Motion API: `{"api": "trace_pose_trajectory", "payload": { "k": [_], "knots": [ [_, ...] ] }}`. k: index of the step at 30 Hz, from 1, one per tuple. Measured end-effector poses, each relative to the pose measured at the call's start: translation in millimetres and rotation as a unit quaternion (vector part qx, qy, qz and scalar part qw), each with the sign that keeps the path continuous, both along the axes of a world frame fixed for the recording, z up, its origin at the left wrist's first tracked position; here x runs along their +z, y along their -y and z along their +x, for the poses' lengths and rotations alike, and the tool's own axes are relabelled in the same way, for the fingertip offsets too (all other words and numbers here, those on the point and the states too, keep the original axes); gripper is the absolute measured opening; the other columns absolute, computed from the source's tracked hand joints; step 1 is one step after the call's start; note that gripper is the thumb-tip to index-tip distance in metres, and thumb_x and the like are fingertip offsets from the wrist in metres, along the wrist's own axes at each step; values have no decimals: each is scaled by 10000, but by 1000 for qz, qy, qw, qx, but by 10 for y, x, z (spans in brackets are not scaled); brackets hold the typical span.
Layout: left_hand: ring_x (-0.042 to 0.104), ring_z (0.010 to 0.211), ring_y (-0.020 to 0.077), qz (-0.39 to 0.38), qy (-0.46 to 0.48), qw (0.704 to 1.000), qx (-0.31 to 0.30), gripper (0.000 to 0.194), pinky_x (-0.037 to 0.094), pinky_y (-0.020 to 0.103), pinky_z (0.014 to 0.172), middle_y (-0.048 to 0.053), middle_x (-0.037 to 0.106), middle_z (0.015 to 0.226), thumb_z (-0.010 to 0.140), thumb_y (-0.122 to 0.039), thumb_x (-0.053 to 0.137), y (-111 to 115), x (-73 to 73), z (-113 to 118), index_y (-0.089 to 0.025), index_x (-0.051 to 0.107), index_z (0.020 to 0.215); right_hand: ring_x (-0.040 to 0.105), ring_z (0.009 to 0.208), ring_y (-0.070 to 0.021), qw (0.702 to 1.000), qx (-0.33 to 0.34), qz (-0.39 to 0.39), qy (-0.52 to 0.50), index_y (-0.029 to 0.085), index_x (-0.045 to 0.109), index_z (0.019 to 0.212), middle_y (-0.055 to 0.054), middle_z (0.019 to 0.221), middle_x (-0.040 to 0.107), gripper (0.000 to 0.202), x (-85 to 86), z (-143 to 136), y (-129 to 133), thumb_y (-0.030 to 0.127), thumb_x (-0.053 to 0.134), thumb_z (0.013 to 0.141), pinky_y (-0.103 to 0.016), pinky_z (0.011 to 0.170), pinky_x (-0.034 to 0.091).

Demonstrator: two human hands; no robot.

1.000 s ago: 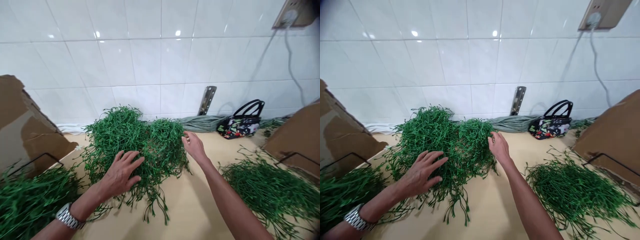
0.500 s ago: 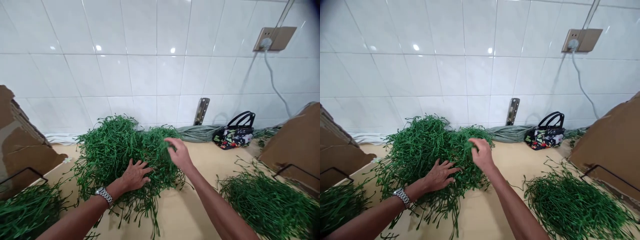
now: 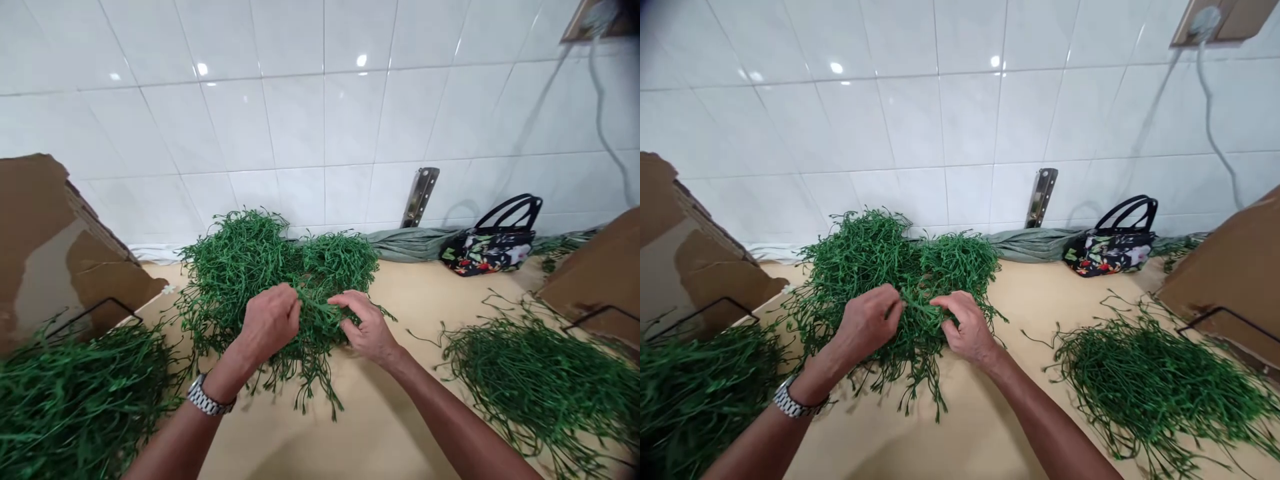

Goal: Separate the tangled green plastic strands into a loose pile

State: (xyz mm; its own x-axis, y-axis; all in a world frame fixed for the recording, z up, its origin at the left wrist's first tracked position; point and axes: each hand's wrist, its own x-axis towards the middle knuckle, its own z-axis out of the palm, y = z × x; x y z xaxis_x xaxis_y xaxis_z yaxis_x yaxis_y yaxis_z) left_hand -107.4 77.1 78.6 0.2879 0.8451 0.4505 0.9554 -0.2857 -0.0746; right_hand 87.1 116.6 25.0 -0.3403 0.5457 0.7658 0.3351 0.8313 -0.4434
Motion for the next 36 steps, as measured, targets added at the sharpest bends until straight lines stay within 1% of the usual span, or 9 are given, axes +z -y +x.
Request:
{"api": "trace_pose_trajectory", "payload": {
  "k": [3,5,7,11,16,22,27,32,36],
  "knots": [
    [530,999,244,105,45,991,-63,220,421,407,883,145,582,1006,755,-126,438,110,20,141,-119,571,930,556,797,-179,1000,25,7,10,208,557,970,-39,815,612,417,-7,17,53,49,363,637,-342,761,457],
    [461,1141,258,70,30,986,-149,436,274,479,1036,144,549,1151,692,-75,452,142,-35,224,-116,494,1124,559,803,-174,999,34,-3,9,200,539,980,-43,844,613,397,-19,15,102,55,375,648,-329,755,461],
    [535,1050,235,17,34,985,-170,471,255,496,1046,121,617,1047,698,-51,430,150,-128,271,-117,473,1163,568,820,-169,999,30,-30,-1,200,514,1005,-44,867,613,393,-29,13,140,63,392,658,-317,766,464],
    [612,787,191,-10,139,982,-131,237,471,358,786,92,667,821,809,-104,384,246,-290,212,-139,587,926,549,996,-198,996,8,-88,16,193,417,1176,-76,1034,602,454,-87,79,70,148,482,729,-367,886,423],
    [556,571,124,-50,279,958,-51,166,428,225,540,23,617,670,827,-178,434,652,-380,82,-150,597,836,489,1095,-245,983,-21,-35,180,177,510,1150,-114,1182,537,364,-293,228,-243,261,534,796,-430,930,366],
    [486,557,114,-113,416,902,5,154,382,223,525,-3,540,611,810,-222,457,1009,-698,11,-157,593,780,463,1115,-259,949,-89,41,299,230,544,1165,-109,1216,514,358,-409,195,-322,216,555,807,-440,946,326],
    [438,546,103,-128,499,855,62,165,348,209,500,-9,509,629,810,-246,460,1060,-836,-73,-145,588,828,447,1121,-270,945,-40,95,309,226,564,1149,-117,1230,495,349,-430,200,-254,229,567,800,-427,913,375],
    [475,585,112,-220,441,870,3,214,385,213,551,-6,542,644,804,-181,440,955,-880,123,-146,614,923,504,1004,-215,978,-21,93,186,193,600,1098,-101,1105,553,381,-455,210,-204,53,478,766,-370,846,447],
    [528,591,117,-205,437,873,-71,216,421,216,552,16,611,680,808,-131,441,982,-820,348,-144,638,894,509,979,-211,980,-11,111,165,191,605,1078,-106,1094,552,365,-442,188,-160,55,460,772,-376,819,454]
  ]
}}
